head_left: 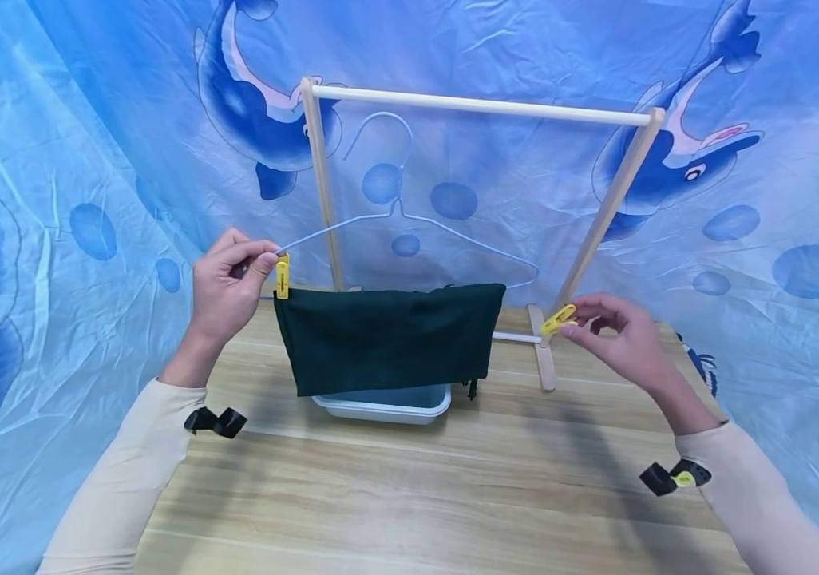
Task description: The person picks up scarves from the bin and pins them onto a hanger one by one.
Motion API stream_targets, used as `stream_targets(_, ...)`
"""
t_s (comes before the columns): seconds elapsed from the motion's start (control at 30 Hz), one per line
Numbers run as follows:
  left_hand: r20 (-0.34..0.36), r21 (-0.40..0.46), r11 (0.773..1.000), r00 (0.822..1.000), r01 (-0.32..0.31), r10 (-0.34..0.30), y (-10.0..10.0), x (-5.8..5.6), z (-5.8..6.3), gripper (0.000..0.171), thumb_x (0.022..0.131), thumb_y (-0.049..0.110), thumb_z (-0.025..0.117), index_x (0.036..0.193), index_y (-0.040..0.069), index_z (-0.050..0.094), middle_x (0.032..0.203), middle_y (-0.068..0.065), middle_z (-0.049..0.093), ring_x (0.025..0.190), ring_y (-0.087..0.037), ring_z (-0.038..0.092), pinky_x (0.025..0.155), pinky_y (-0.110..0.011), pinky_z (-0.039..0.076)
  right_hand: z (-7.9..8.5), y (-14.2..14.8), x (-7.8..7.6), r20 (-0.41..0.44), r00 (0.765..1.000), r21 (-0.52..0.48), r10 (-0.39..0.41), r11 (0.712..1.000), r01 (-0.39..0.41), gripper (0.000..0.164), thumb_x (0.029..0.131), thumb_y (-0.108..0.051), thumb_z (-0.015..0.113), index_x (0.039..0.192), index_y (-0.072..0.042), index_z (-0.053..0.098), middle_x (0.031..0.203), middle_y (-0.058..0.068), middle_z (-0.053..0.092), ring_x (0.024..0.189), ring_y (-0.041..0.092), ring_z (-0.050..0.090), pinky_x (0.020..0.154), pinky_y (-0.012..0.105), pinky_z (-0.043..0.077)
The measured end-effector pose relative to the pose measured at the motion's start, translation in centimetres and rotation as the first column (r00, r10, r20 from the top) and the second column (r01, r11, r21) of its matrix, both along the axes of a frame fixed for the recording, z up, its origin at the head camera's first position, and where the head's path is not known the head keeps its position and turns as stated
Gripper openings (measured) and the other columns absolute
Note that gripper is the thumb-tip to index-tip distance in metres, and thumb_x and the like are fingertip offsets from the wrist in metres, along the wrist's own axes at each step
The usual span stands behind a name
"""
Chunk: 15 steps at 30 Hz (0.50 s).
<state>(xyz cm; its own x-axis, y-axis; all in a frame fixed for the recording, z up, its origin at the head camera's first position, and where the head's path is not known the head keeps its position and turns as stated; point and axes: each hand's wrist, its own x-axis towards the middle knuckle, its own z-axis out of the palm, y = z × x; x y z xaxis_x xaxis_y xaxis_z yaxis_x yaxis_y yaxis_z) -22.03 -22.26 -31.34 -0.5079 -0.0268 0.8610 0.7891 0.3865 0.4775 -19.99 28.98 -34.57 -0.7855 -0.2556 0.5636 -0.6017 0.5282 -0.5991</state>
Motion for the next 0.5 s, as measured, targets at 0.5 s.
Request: stream_targets(0.5,-0.010,0.002,1.000,1.000,0.010,-0.010,-0.3,-0.1,-0.3,0.007,0.089,-0.011,0.071,0.094,-0.014,0.074,0.076,-0.005,0.046,0.064,-0.006,0.036,0.054,-0.019,0.024,4.9,-2.4,-1.3,-0.185,0.982,0.133,0.035,0.991,-0.010,0.031,0.079,0.004,0.084,0.108,-0.002,0.074,0.090,0.008,0.073,0.076,0.001,0.057,0.067,0.012,0.044)
